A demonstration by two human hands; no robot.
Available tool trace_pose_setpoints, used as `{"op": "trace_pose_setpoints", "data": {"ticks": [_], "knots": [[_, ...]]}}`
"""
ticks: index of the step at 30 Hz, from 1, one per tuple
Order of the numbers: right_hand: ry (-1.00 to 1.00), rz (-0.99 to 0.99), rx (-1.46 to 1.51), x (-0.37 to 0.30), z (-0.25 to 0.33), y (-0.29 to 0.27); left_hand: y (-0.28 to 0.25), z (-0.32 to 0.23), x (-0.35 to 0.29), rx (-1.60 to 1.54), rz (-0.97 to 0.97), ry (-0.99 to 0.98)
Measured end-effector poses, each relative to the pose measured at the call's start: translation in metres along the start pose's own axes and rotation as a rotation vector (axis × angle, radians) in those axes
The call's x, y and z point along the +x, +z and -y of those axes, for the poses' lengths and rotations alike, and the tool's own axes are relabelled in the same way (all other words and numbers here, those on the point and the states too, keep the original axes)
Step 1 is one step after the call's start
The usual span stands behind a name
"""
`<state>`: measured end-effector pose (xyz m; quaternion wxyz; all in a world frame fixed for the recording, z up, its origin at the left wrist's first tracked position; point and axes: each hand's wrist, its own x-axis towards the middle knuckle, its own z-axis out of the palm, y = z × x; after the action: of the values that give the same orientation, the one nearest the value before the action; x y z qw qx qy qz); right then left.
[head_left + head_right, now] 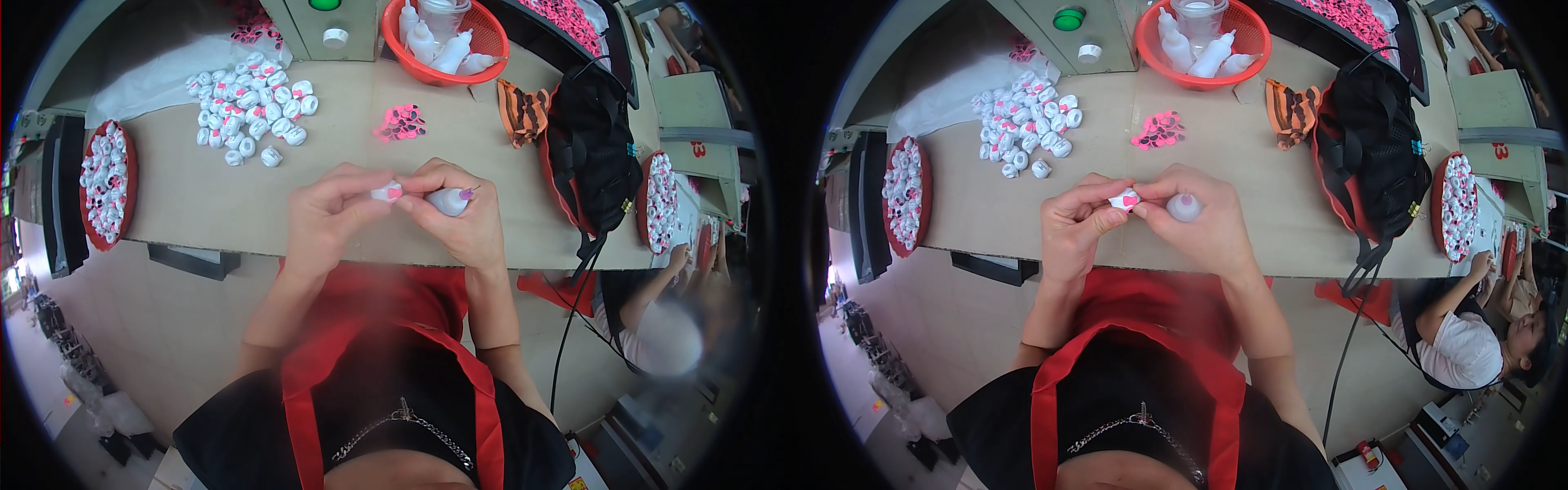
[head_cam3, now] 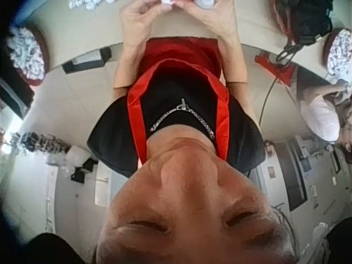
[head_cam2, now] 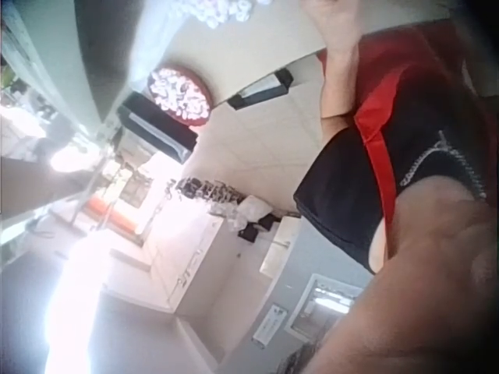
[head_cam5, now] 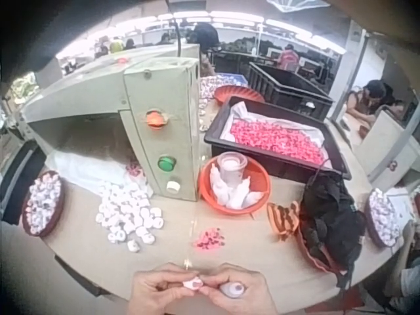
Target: The person applies glue to small toy heads using a squeeze bottle and attaches small bow pieces onto them by hand.
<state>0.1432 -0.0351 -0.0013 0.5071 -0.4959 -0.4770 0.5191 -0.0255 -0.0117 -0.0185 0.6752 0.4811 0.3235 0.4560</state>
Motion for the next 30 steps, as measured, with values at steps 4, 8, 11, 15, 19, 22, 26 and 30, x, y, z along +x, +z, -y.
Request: {"op": "trace_pose_setpoints", "data": {"ticks": [4,8,11,15,19,22,26,30], "knots": [[-0.122,-0.036,-0.051,-0.003,0.002,0.004,-0.001,0.003,0.001,-0.231,-0.058,-0.163],[-0.397,0.036,-0.282,-0.003,0.000,0.004,0.002,-0.001,0.000,-0.248,-0.046,-0.262],[-0.327,0.063,0.013,-0.005,-0.014,-0.001,0.002,-0.004,-0.006,-0.256,0.017,-0.179],[-0.180,0.056,0.197,-0.007,-0.018,-0.001,0.004,-0.004,-0.011,0.063,0.040,-0.005],[-0.095,0.022,0.339,-0.006,-0.013,0.004,0.009,-0.002,-0.013,0.032,-0.014,0.056],[-0.019,0.053,0.357,-0.001,-0.013,0.008,0.010,-0.014,-0.009,0.020,-0.034,0.004],[-0.049,0.030,0.353,-0.001,-0.022,0.024,0.002,-0.012,-0.019,-0.003,-0.091,0.033],[-0.024,-0.004,0.378,-0.004,-0.028,0.028,-0.008,-0.012,-0.020,-0.111,-0.043,-0.046]]}}
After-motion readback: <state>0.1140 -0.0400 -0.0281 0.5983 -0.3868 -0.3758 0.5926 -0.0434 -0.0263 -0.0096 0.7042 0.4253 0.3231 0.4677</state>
